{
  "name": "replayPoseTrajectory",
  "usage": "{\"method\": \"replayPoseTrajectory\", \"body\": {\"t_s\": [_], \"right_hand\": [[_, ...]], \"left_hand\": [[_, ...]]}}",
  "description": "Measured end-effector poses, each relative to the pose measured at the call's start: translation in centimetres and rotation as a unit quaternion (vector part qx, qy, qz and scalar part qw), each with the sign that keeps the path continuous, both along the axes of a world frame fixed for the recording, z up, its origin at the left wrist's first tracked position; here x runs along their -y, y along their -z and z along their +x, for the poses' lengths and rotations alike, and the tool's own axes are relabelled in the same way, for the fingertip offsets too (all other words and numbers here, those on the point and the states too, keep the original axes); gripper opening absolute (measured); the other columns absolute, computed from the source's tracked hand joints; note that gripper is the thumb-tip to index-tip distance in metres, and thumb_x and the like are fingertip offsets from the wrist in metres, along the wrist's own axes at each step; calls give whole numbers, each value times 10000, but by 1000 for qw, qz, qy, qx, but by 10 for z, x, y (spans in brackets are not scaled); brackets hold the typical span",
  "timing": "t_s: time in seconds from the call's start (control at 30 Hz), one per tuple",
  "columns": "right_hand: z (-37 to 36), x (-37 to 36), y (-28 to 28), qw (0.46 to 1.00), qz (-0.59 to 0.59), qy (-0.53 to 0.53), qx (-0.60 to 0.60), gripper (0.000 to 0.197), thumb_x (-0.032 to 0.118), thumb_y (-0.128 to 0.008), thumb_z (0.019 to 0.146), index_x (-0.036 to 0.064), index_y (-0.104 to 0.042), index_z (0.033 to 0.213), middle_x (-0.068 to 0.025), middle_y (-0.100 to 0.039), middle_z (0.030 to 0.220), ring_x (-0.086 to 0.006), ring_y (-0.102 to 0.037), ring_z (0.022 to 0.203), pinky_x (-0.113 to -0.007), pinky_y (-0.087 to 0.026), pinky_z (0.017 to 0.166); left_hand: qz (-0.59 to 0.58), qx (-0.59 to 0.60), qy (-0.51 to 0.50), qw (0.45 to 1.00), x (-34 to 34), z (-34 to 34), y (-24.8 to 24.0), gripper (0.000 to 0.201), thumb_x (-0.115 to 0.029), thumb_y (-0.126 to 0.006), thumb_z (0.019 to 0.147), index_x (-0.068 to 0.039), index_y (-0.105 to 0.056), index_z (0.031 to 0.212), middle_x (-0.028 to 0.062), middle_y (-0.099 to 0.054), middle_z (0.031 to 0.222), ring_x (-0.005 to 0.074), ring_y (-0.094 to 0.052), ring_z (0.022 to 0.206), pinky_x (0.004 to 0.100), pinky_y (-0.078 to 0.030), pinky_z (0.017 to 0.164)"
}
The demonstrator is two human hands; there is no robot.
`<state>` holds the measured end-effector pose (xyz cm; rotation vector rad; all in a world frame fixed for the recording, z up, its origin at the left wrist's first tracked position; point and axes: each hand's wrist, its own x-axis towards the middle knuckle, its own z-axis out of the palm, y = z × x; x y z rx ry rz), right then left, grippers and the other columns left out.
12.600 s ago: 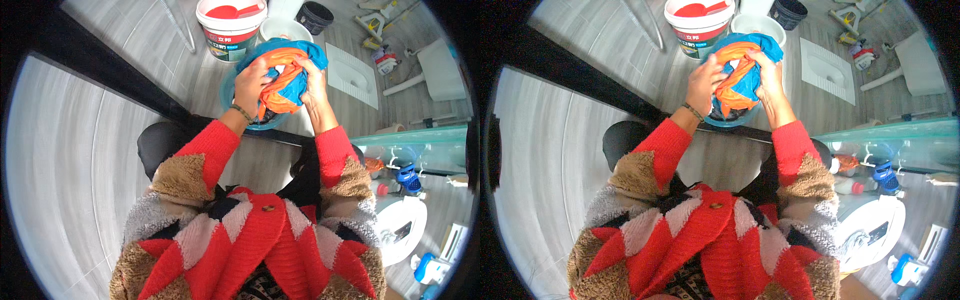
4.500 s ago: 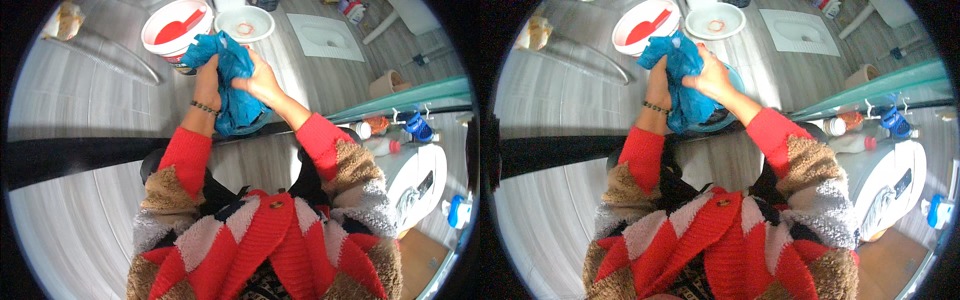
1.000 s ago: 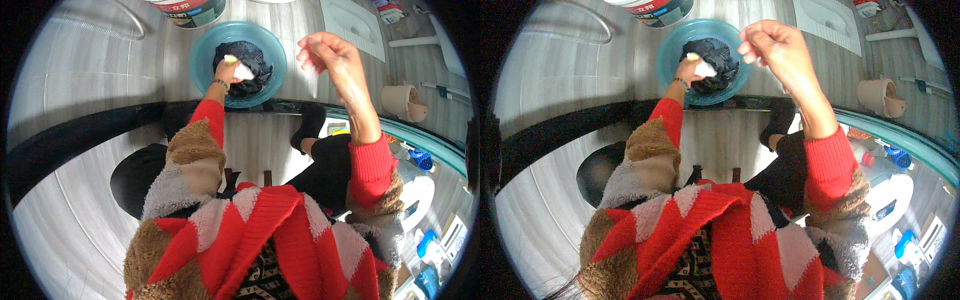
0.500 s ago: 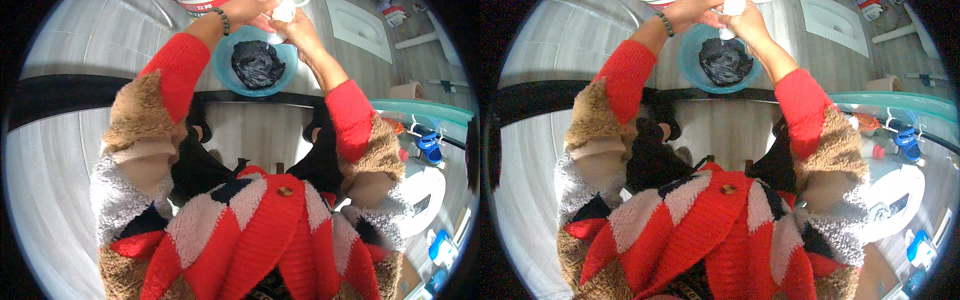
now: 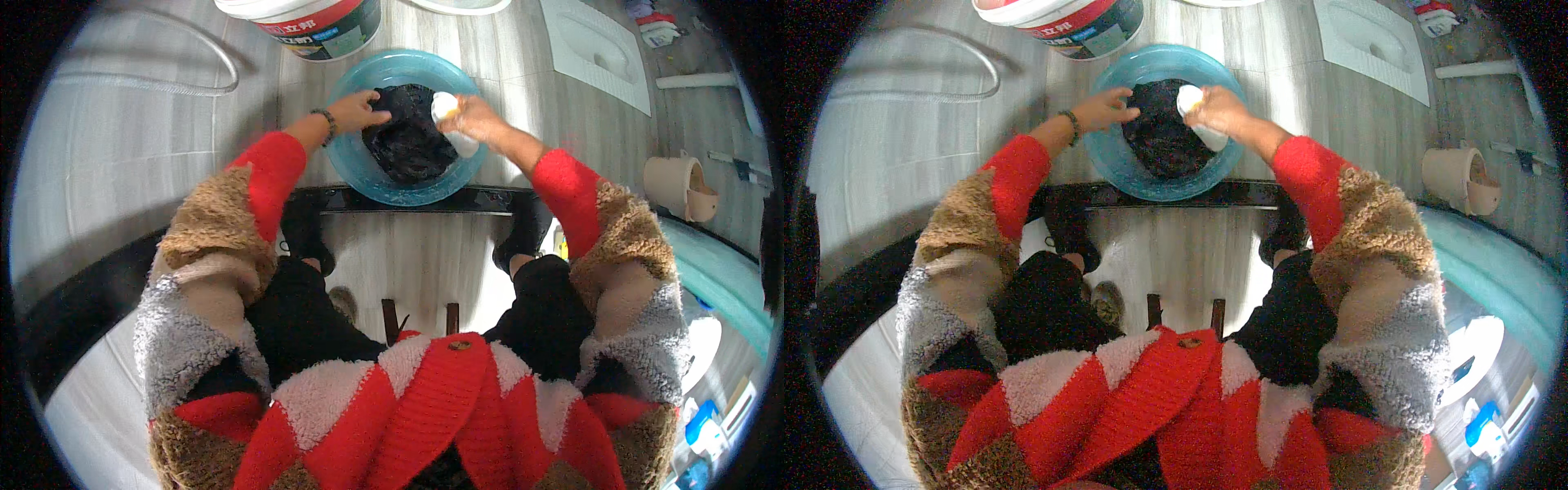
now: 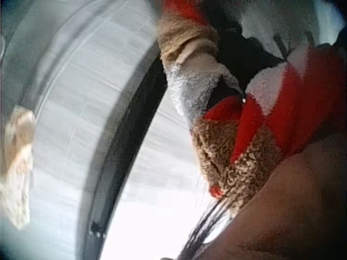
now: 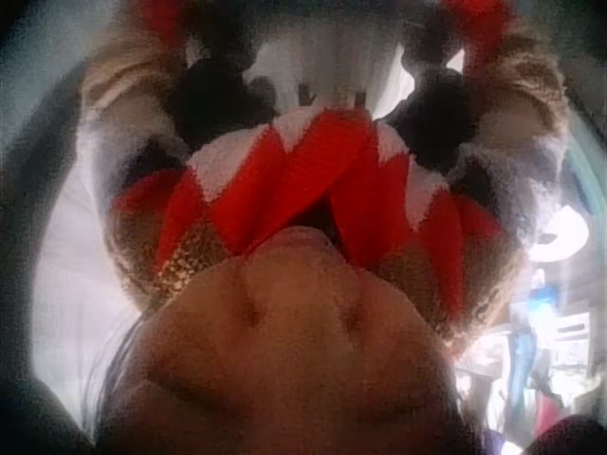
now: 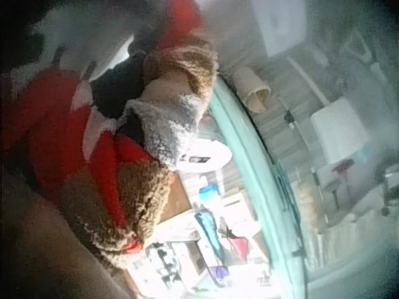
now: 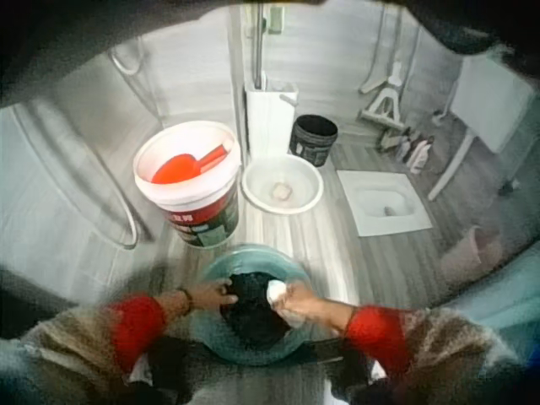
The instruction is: The person hand washes clothes in a blue basin, scrubbing a blue and orange cloth with a bar of soap, then rinsing and wringing it out. They proceed to scrub a black garment with soap and rinse it in the same basin.
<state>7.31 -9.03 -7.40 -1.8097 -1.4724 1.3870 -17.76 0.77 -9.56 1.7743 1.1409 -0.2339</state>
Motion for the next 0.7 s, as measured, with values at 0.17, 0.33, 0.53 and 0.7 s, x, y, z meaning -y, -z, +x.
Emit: {"method": "replayPoseTrajectory", "body": {"t_s": [0.17, 0.33, 0.53, 0.7], "right_hand": [[-26, 33, 57, 979, 108, -138, 104, 344, 250, -706, 643, -3, -634, 864, -202, -645, 902, -379, -612, 822, -412, -492, 738], [-46, 25, 88, 1000, -25, 11, -14, 291, 223, -690, 683, -10, -629, 845, -163, -647, 826, -319, -618, 748, -392, -487, 696], [1, -9, 23, 977, -93, 83, -171, 275, 213, -698, 737, 37, -620, 933, -73, -625, 841, -181, -587, 745, -334, -463, 686], [29, -15, -46, 979, 34, 44, -196, 236, 198, -698, 751, 56, -611, 918, -6, -613, 812, -100, -573, 729, -248, -450, 687]], "left_hand": [[44, -149, -51, 987, 49, -3, 56, 1015, -522, -694, 719, 37, -191, 1400, 237, -364, 1381, 322, -407, 1256, 366, -335, 1035], [-47, 49, -303, 951, 41, 9, 75, 760, -382, -694, 742, 28, -397, 1309, 216, -521, 1235, 317, -518, 1126, 376, -418, 947], [-251, 248, -409, 842, 31, 32, 21, 435, -257, -621, 836, -45, -523, 1204, 98, -601, 1117, 227, -591, 985, 354, -463, 867], [-210, 338, -284, 872, 12, 16, -31, 433, -281, -647, 825, -37, -556, 1171, 61, -620, 1087, 178, -577, 988, 325, -448, 861]]}}
